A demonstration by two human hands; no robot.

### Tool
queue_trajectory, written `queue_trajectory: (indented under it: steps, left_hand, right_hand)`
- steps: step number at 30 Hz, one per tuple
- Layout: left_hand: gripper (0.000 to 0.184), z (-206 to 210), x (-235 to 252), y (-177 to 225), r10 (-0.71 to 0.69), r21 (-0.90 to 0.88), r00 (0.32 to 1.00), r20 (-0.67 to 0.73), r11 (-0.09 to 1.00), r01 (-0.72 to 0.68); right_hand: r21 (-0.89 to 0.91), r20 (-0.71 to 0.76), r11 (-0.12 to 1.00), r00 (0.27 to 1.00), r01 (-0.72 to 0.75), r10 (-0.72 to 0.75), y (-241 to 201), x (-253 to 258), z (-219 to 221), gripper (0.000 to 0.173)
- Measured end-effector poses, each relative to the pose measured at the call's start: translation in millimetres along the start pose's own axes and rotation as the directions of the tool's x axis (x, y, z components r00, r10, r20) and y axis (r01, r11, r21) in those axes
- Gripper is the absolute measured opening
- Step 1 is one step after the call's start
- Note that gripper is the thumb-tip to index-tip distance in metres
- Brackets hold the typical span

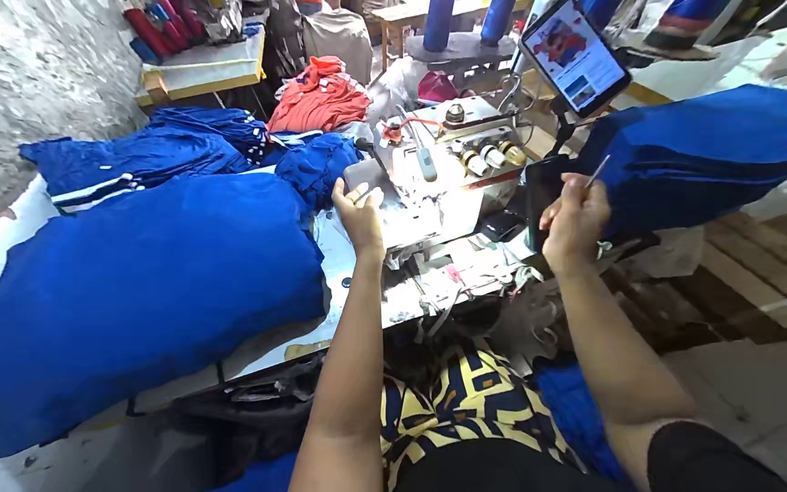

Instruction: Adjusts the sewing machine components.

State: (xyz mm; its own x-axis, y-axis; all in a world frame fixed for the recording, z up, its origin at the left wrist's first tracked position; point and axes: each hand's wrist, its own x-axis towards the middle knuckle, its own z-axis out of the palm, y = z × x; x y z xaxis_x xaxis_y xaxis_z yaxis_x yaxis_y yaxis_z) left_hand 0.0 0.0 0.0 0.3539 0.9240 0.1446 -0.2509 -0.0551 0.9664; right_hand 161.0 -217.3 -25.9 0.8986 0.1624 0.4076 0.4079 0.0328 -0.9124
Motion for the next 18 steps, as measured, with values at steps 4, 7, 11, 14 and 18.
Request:
queue_trajectory:
  steps: [4,7,11,14,18]
  left_hand:
    - [0.071,5,-1,1,0.037,0.085,0.999,0.028,0.996,-0.04]
    - [0.061,7,-1,1,0.056,0.1,0.997,0.058,0.993,-0.062]
    - [0.053,5,0,3,0.043,0.084,0.997,0.07,0.995,-0.048]
    - [0.051,4,0,1,0.045,0.101,0.996,0.077,0.993,-0.053]
    - [0.049,4,0,0,0.064,0.087,0.996,0.068,0.994,-0.069]
  right_hand:
    - [-0.391,0.217,0.907,0.941,-0.159,0.259,-22,45,-3,0.037]
    - [-0.698,0.291,0.71,0.871,-0.09,0.396,-48,71,2,0.037]
    - [-0.678,0.307,0.73,0.866,-0.093,0.395,-53,105,23,0.041]
    - [-0.658,0.318,0.751,0.884,-0.053,0.341,-44,131,51,0.036]
    - [-0.617,0.219,0.762,0.886,-0.198,0.408,-23,154,79,0.039]
